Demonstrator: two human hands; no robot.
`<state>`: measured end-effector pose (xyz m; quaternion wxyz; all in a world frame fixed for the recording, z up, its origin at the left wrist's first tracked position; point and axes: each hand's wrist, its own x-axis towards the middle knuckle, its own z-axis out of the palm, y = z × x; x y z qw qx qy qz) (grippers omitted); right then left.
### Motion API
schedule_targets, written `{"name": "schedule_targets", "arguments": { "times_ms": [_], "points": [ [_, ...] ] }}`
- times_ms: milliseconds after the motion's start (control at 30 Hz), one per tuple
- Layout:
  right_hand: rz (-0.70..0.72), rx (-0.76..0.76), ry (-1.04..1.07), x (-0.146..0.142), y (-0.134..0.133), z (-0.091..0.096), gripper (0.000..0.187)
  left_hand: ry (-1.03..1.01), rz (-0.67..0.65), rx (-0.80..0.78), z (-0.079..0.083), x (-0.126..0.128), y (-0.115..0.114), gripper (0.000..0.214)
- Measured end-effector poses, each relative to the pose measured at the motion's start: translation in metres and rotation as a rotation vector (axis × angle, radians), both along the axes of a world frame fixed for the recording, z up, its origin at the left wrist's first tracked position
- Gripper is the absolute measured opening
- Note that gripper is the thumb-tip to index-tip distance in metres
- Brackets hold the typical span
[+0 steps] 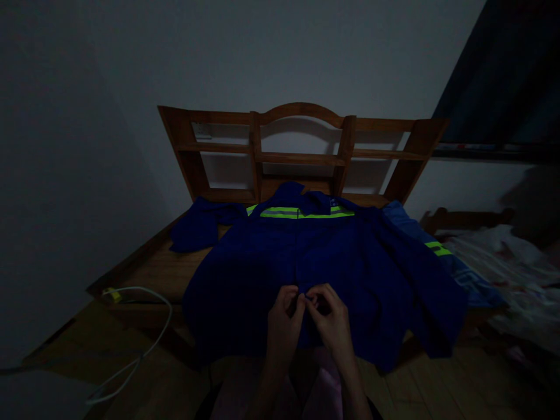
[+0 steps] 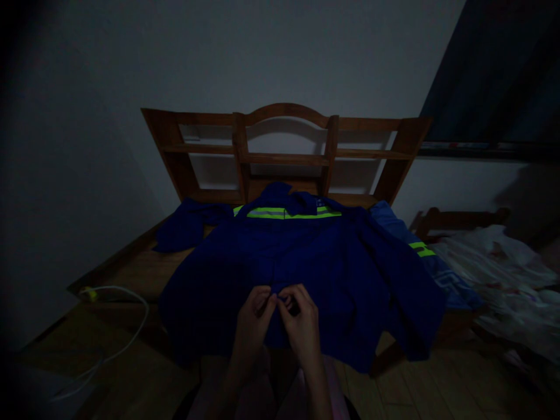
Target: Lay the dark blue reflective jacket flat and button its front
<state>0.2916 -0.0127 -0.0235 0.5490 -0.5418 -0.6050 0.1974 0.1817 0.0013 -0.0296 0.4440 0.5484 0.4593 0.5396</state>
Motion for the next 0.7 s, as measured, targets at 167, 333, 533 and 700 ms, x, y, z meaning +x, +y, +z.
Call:
{"name": "schedule_targets", "arguments": {
  "times_ms": [167, 333, 533, 700],
  "points": [
    [0.0, -0.007, -0.041, -0.002, 0.001, -0.001, 0.005, -0.039, -0.015, -0.045, -0.003, -0.004, 0.002, 0.021],
    [-0.003, -0.004, -0.06, -0.001, 0.001, -0.003, 0.002, -0.049, -0.018, -0.072, -0.002, -0.009, 0.005, 0.021],
    [0.037, 0.005, -0.086, -0.002, -0.002, -0.001, 0.002, -0.055, -0.004, -0.094, -0.005, -0.012, 0.011, 0.017],
    [0.044, 0.023, -0.09, -0.004, -0.001, -0.001, 0.005, -0.057, -0.015, -0.062, -0.009, -0.015, 0.013, 0.018]
  ]
}}
